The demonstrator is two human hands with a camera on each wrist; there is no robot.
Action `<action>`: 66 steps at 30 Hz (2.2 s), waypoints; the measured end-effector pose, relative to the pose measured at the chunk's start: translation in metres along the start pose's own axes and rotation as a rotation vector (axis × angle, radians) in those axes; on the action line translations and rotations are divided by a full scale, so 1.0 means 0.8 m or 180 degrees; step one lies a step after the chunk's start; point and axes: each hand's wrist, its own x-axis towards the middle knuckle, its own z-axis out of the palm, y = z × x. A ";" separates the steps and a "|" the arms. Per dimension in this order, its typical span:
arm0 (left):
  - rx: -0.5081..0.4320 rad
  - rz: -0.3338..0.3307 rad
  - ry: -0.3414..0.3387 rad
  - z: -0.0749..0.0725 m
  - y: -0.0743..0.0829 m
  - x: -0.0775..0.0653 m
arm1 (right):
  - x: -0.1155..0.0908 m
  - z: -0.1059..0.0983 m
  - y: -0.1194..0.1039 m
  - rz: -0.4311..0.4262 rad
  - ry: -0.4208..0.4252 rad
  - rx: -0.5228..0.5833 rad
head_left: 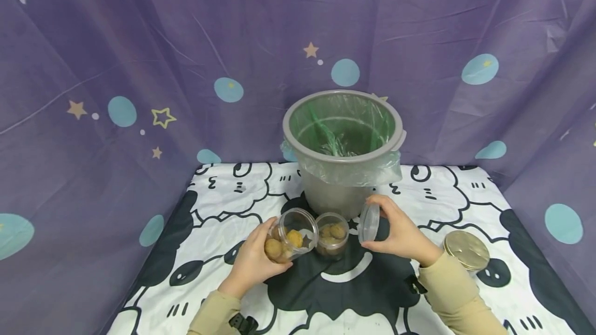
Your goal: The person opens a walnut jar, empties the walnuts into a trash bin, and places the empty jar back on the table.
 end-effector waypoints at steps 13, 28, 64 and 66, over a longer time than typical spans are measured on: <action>0.0013 -0.0086 0.0171 -0.009 -0.011 -0.002 | -0.027 -0.003 0.069 0.0543 -0.0269 -0.0110; -0.0058 -0.0104 0.0212 -0.024 -0.008 0.003 | -0.038 0.020 0.112 0.0243 -0.0640 -0.0310; -0.0080 -0.0205 0.0214 -0.021 -0.013 -0.001 | -0.067 0.026 0.138 0.0817 -0.1225 -0.0814; -0.0086 -0.0208 0.0213 -0.021 -0.013 -0.001 | -0.068 0.028 0.138 0.0819 -0.1220 -0.0864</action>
